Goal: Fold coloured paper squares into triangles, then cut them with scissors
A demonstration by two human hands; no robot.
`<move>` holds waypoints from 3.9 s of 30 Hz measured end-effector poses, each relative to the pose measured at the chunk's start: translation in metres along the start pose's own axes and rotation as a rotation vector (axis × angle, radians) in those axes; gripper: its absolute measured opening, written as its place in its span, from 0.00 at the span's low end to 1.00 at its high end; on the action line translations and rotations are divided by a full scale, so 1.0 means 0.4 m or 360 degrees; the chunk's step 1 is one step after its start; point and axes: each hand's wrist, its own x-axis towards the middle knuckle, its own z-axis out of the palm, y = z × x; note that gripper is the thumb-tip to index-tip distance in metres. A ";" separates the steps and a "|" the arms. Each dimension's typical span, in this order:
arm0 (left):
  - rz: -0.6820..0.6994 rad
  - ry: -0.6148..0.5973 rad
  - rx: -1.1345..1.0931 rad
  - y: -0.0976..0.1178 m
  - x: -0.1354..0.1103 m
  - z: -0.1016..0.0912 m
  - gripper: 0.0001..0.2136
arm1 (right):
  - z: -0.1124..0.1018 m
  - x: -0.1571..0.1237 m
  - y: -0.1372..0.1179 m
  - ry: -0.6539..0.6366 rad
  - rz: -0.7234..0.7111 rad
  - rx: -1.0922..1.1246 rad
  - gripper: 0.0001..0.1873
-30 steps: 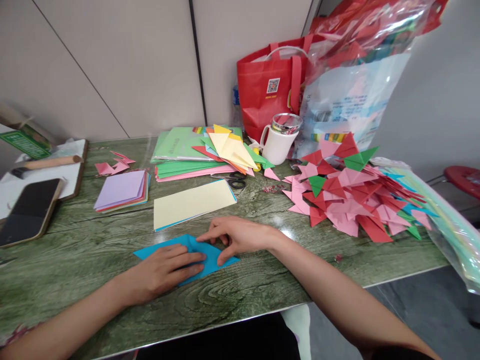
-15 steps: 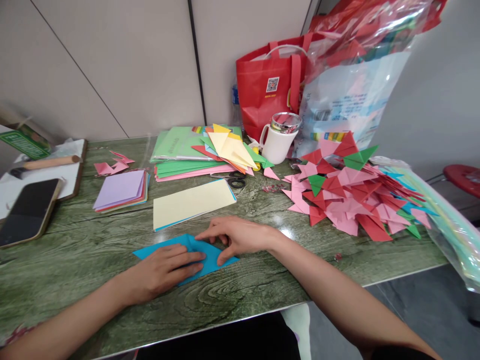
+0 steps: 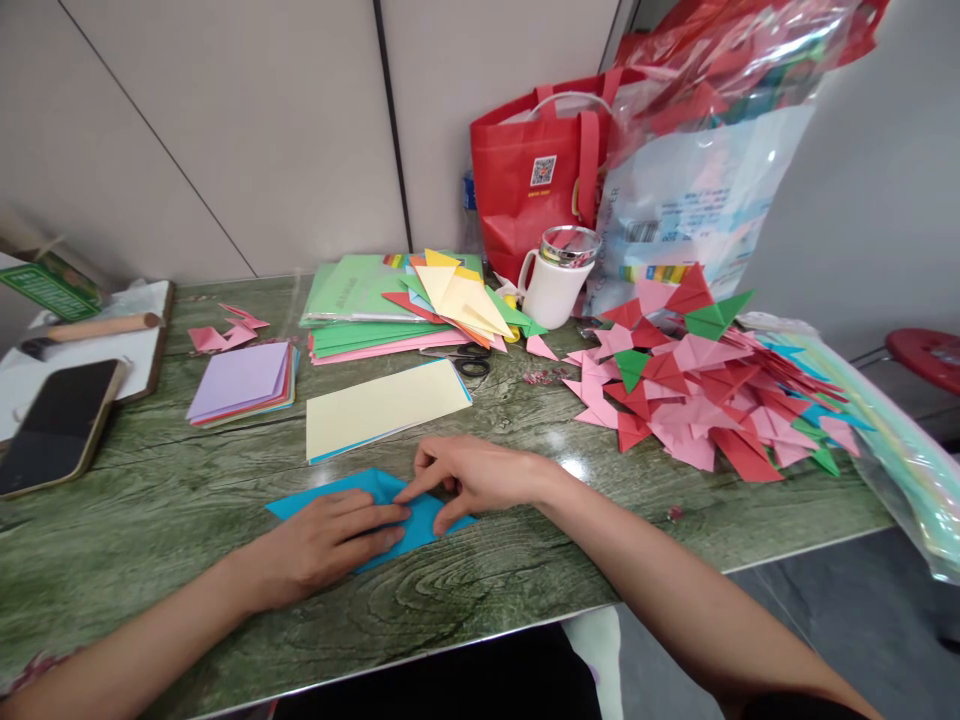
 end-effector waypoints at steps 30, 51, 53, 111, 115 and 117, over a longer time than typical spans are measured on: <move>0.0048 0.0090 -0.0025 -0.002 0.004 -0.004 0.17 | 0.003 0.001 0.000 0.0004 0.0008 -0.0016 0.22; -0.0018 -0.0037 -0.0062 -0.007 -0.008 0.000 0.18 | -0.040 -0.026 0.015 -0.0117 0.0038 0.0032 0.08; -0.0010 -0.0020 -0.0065 -0.007 -0.008 0.001 0.18 | -0.042 -0.026 0.016 -0.0142 0.0020 0.0051 0.06; -0.0254 0.0153 0.0159 0.058 0.071 0.026 0.15 | 0.086 -0.102 -0.084 0.0330 0.0388 -0.0902 0.11; -0.0241 0.0183 0.0185 0.069 0.060 0.037 0.14 | 0.140 -0.105 -0.076 0.0479 0.0471 -0.1120 0.10; -0.0232 0.0200 0.0155 0.068 0.055 0.043 0.14 | 0.159 -0.109 -0.074 0.0503 0.0414 -0.1233 0.16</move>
